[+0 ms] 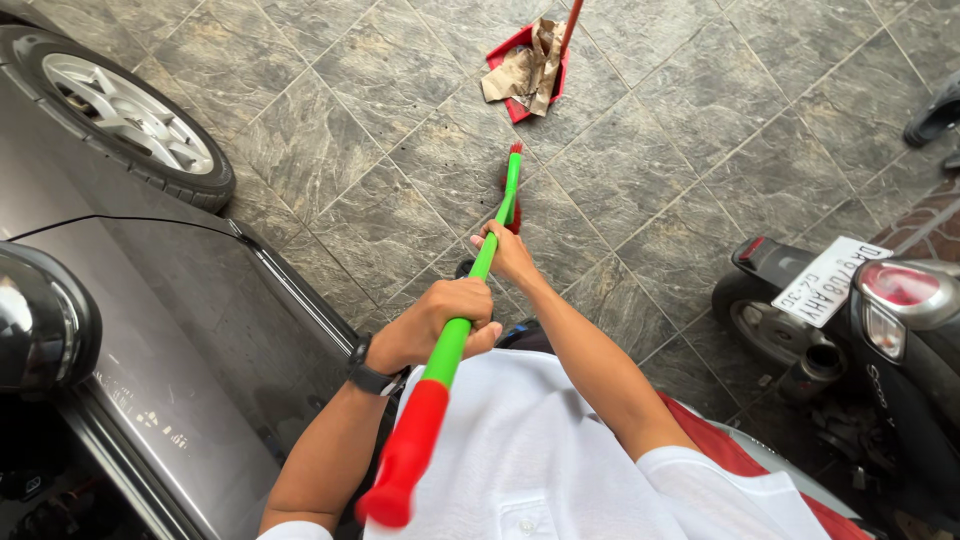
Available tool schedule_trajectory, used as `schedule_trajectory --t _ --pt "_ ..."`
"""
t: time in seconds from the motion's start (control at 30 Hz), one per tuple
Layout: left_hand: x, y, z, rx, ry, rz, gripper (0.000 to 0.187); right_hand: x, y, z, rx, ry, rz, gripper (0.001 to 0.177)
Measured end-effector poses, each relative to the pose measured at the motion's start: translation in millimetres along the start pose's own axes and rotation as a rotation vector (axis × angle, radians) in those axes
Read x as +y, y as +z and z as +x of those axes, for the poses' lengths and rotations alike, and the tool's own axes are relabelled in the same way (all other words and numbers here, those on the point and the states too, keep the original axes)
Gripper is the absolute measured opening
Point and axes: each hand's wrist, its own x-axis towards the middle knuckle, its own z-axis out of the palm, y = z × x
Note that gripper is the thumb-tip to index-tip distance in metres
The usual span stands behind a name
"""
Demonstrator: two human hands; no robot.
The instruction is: The person sweeps a tiled floor using a broom, pushing debris toward a dustpan and then moving around parked vehicles.
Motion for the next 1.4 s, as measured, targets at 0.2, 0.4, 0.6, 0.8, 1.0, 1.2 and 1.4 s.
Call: schedule_trajectory --t 0.2,0.4,0.6,0.8,1.0,1.2,1.4 --pt "17 -9 0 0.058 0.051 -0.063 0.038 -11 -62 -23 -0.093 -0.062 -0.266 0.041" --pt "-27 38 19 0.182 -0.040 -0.236 0.027 88 -108 1 -0.142 0.022 -0.464 0.040" --pt "-36 92 46 0.155 -0.075 -0.070 0.030 149 -107 20 -0.103 -0.054 -0.339 0.034" --pt "-14 93 65 0.264 -0.164 0.026 0.030 100 -91 39 -0.149 -0.136 -0.322 0.031" --pt "20 93 73 0.282 -0.035 0.068 0.030 37 -138 19 -0.343 -0.230 -0.422 0.036" --pt "39 116 80 0.240 0.049 -0.103 0.031 70 -214 -6 -0.476 -0.333 -0.703 0.028" --pt "-37 169 113 0.300 -0.158 -0.229 0.021 193 -229 19 -0.336 -0.156 -0.715 0.028"
